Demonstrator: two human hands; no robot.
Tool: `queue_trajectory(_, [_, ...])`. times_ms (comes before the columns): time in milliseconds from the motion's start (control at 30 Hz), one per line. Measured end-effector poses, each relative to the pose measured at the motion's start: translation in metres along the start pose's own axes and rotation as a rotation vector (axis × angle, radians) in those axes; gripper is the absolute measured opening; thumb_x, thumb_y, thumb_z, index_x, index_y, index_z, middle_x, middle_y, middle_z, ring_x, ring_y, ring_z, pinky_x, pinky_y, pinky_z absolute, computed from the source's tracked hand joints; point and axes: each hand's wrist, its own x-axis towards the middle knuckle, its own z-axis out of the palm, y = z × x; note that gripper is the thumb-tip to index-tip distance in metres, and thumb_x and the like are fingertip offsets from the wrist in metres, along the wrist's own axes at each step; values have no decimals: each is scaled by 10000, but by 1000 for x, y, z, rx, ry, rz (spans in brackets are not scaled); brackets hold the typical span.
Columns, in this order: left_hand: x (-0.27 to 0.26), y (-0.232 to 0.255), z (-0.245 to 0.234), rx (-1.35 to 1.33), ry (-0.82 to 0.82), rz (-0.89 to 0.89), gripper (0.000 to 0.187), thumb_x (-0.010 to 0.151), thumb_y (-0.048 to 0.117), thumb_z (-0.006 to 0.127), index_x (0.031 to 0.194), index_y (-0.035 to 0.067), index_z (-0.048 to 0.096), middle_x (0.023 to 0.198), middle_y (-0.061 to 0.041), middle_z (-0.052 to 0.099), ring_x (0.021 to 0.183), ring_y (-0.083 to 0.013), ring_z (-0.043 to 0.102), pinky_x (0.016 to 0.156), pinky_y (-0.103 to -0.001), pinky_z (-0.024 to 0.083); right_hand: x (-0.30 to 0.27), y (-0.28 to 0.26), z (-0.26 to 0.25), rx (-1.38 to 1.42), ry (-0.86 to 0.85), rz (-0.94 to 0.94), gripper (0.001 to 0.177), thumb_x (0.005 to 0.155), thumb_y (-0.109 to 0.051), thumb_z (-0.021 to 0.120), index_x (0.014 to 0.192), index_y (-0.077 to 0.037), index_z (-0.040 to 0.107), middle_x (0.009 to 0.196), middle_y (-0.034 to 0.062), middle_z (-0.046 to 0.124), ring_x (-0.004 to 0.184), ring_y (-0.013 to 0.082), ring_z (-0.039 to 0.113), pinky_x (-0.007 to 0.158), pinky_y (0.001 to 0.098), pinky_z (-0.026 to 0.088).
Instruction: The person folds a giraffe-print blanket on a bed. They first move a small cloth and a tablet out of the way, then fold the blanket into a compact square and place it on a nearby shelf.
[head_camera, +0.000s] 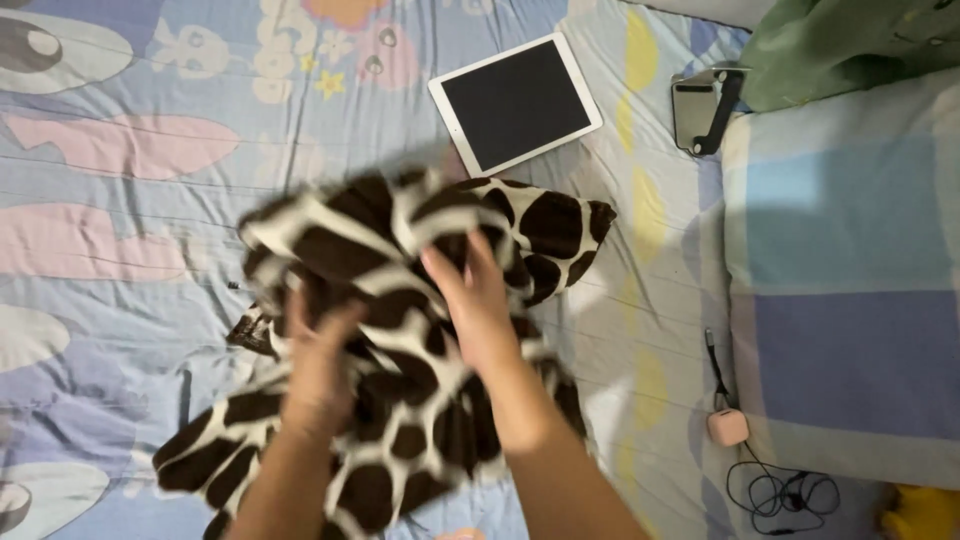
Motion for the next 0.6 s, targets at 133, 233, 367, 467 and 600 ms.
queue_trajectory(133, [33, 34, -32, -151, -28, 311, 660, 835, -89, 602, 1426, 188, 504, 1408, -62, 616, 1263, -231, 645, 1042, -346, 567, 34, -17, 3, -72, -73, -442, 727, 840, -114, 832, 1497, -109, 520, 1374, 161, 657, 1238, 226, 631, 1004, 397, 578])
queue_trajectory(233, [67, 11, -77, 79, 7, 312, 703, 831, -87, 648, 1458, 192, 498, 1330, -6, 630, 1190, -169, 644, 1010, -300, 556, 45, -19, -22, -249, 114, -557, 667, 853, -1, 751, 1473, -107, 529, 1231, 208, 706, 1146, 306, 666, 945, 437, 604])
queue_trajectory(367, [33, 35, -93, 489, 223, 37, 785, 905, 200, 762, 1574, 98, 365, 1581, -214, 376, 1408, -490, 386, 1149, -570, 350, 67, 30, -78, -290, 400, -346, 669, 899, -95, 743, 1509, -75, 469, 1360, 225, 613, 1154, 296, 611, 942, 428, 564])
queue_trajectory(467, [24, 20, -108, 461, 298, -114, 942, 899, 298, 783, 1629, 74, 232, 1639, -315, 166, 1492, -573, 124, 1197, -680, 174, 43, 24, -85, -325, 431, -67, 888, 882, -298, 817, 1607, -134, 330, 1638, 267, 252, 1522, 393, 267, 1222, 511, 276])
queue_trajectory(600, [25, 4, -106, 300, 215, -162, 951, 935, 301, 709, 1646, 84, 115, 1651, -344, 123, 1506, -556, 160, 1178, -686, 229, 48, 24, -81, -315, 350, 137, 995, 880, -492, 775, 1653, -220, 209, 1689, 241, 46, 1566, 410, 105, 1221, 600, 196])
